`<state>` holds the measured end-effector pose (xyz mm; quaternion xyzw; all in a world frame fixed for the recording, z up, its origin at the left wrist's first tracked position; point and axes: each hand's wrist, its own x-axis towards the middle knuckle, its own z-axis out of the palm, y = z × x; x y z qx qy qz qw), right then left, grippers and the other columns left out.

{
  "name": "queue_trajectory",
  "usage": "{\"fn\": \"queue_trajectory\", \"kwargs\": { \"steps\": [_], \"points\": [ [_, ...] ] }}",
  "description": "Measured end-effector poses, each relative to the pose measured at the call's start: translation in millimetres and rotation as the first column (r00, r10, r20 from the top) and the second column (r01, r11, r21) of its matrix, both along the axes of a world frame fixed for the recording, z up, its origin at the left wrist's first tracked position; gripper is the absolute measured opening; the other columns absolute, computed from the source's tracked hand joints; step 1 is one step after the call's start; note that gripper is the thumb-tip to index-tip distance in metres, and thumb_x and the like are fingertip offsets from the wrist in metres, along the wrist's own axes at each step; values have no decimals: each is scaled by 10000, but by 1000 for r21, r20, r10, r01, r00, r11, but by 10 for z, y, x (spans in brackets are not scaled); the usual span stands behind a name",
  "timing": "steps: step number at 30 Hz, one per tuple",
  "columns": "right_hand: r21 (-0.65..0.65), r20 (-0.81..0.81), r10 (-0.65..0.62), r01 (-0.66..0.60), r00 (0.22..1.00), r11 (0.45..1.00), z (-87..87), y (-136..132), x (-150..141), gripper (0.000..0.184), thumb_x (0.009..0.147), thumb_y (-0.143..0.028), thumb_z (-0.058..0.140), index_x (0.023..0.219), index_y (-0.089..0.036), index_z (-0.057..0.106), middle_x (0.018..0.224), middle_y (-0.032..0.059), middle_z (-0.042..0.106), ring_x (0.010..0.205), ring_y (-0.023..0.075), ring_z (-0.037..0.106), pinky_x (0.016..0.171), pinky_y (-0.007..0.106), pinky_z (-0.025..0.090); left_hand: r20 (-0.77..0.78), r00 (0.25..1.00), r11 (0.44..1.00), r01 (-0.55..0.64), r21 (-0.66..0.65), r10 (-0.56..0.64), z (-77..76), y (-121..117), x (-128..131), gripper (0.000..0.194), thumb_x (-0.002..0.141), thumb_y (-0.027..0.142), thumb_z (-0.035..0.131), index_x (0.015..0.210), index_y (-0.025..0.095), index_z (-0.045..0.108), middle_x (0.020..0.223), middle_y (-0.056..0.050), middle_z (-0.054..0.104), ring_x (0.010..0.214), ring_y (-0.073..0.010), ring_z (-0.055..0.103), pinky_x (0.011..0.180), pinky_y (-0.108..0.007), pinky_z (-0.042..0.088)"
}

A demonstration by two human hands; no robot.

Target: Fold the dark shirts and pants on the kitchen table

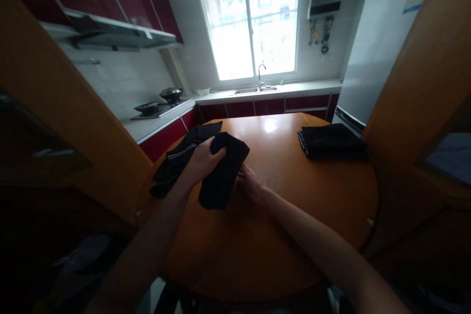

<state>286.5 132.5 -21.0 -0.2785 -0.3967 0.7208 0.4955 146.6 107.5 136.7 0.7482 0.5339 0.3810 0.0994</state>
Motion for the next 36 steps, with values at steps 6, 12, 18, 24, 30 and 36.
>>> {"fn": "queue_trajectory", "kwargs": {
  "steps": [6, 12, 18, 24, 30, 36],
  "points": [
    [-27, -179, 170, -177, 969, 984, 300, -33, 488, 533, 897, -624, 568, 1167, -175, 666, 1126, 113, 731, 1118, 285, 658, 1013, 463, 508, 503, 859, 918, 274, -287, -99, 412, 123, -3, 379, 772, 391, 729, 1072, 162, 698, 863, -56, 745, 772, -237, 714, 693, -337, 594],
    [155, -99, -315, 328, 944, 932, 409, -48, 1267, 414, 741, -419, 811, 1086, -224, 693, 1005, 44, 759, 905, 237, 712, 873, 385, 562, 607, 762, 882, 424, -205, -225, 26, 463, 67, 520, 762, 421, 761, 1206, 174, 651, 994, -67, 743, 857, -246, 715, 767, -362, 604],
    [395, 134, -654, 565, 745, 724, 534, -173, 2333, 359, 681, -417, 845, 964, -222, 741, 875, 11, 762, 778, 196, 703, 712, 311, 555, 529, 721, 867, 495, 61, -449, -652, 814, 868, 549, 815, 506, 713, 1231, 159, 624, 1154, -102, 701, 1058, -277, 655, 886, -367, 545],
    [462, 256, -786, 643, 562, 611, 762, 1, 3427, 404, 659, -450, 851, 966, -213, 736, 887, 37, 765, 747, 209, 708, 677, 326, 564, 581, 594, 802, 568, 187, -556, -841, 1282, 2041, 456, 853, 492, 683, 1163, 161, 634, 1076, -85, 704, 997, -251, 648, 844, -350, 533],
    [474, 361, -818, 667, 447, 574, 986, 571, 4198, 308, 727, -344, 821, 972, -182, 726, 946, 66, 765, 801, 207, 712, 758, 338, 582, 801, 380, 720, 688, 89, -463, -913, 1939, 3000, 343, 852, 397, 675, 1110, 171, 648, 1021, -57, 726, 921, -205, 679, 833, -319, 563],
    [251, 608, -700, 745, 376, 618, 904, 1305, 4495, 223, 771, -184, 794, 963, -112, 705, 806, 86, 745, 713, 195, 698, 721, 350, 603, 903, 429, 570, 750, -337, -30, -979, 2481, 3459, 320, 889, 344, 648, 1129, 133, 646, 929, -101, 758, 833, -209, 728, 815, -343, 610]
  ]
}}
